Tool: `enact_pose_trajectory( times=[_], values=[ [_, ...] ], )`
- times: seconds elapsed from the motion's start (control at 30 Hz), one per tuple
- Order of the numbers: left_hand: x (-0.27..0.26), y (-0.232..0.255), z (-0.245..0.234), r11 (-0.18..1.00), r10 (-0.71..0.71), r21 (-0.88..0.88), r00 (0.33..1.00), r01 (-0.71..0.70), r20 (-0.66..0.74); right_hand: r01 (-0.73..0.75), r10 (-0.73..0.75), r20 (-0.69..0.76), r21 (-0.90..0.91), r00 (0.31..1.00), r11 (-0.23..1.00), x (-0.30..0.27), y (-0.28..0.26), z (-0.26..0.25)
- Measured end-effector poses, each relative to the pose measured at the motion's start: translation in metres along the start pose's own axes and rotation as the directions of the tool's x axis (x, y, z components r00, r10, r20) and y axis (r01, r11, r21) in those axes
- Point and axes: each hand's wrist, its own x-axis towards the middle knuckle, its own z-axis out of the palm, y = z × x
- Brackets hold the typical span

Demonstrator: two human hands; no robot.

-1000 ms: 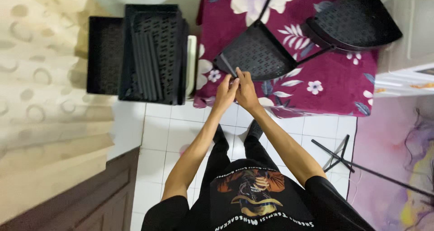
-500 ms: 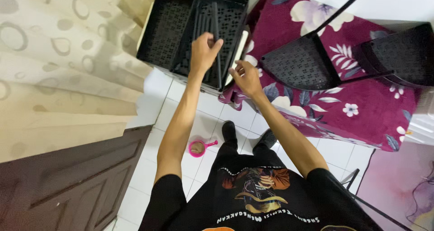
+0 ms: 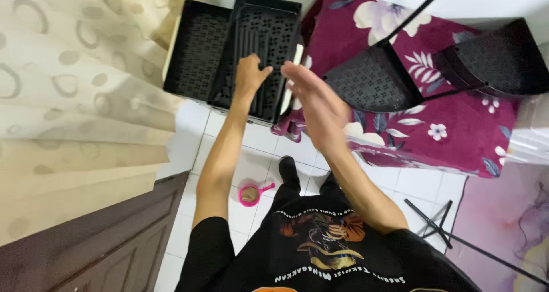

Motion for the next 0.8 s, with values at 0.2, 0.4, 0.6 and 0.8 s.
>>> enact_pose_trajectory(
  times=[0.2,0.4,0.6,0.8],
  values=[
    [0.011,0.048,-0.006,1.000,-0.024,-0.007,0.995,0.023,-0.097,0.226,-0.312,0.134,0.439,0.941,0.869,-0.086,-0.162,-0.025],
    [0.044,0.161,0.000,0.969,0.149,-0.166,0.971,-0.181,-0.188,0.422,-0.425,-0.076,0.357,0.902,0.833,-0.080,-0.175,-0.113],
    [-0.019,0.240,0.102,0.913,0.238,-0.393,0.923,-0.107,0.303,0.149,-0.043,-0.544,0.151,0.838,0.977,-0.091,-0.047,-0.254],
    [-0.084,0.257,0.257,0.910,0.384,-0.311,0.841,-0.274,0.381,-0.365,0.228,-0.584,-0.127,0.779,0.923,-0.142,0.108,-0.390]
  ],
)
